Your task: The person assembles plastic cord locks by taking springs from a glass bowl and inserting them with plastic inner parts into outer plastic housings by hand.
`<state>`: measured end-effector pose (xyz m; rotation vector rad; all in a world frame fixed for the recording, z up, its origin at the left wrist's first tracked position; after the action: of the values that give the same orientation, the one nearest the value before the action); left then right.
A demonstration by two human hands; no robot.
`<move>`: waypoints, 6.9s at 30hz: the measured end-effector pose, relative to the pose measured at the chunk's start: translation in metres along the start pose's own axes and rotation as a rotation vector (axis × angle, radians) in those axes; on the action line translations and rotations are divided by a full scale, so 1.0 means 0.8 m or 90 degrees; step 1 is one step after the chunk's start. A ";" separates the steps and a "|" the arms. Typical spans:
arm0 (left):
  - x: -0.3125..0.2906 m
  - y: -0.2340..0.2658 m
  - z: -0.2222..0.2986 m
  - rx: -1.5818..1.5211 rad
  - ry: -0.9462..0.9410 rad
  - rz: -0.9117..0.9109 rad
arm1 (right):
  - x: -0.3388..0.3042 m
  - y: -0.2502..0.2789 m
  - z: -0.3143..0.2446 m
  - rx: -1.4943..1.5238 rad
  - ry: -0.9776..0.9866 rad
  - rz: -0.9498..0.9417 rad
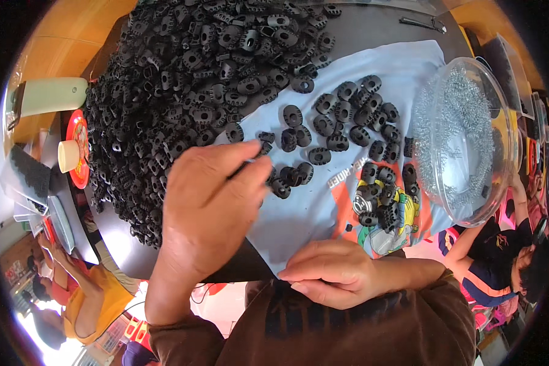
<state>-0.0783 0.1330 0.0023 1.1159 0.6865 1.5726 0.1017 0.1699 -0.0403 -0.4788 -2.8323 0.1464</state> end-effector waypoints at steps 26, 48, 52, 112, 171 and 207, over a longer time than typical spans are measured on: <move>0.044 -0.022 0.017 0.090 0.098 -0.122 | -0.014 -0.008 0.001 -0.037 0.070 0.062; 0.059 -0.059 0.099 -0.121 0.123 -0.145 | -0.024 -0.012 0.006 -0.042 0.129 0.069; 0.067 -0.075 0.103 0.022 0.090 -0.184 | -0.024 -0.012 0.005 -0.038 0.151 0.084; 0.202 -0.132 0.194 0.054 -0.190 -0.301 | -0.033 -0.007 0.006 -0.057 0.185 0.151; -0.067 0.007 0.091 -0.621 0.528 0.069 | -0.026 0.004 -0.004 0.035 0.075 0.192; -0.082 0.005 0.090 -0.320 0.235 0.044 | -0.020 -0.006 -0.002 -0.117 0.083 0.127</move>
<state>-0.0126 0.0619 0.0142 0.4875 0.4489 1.8985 0.1154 0.1602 -0.0417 -0.7802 -2.6787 -0.1044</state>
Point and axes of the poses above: each hand's wrist, its own x-axis towards the middle knuckle, its own y-axis out of the back of the hand, z = x × y, the point moved 3 cm from there along x, towards the middle knuckle
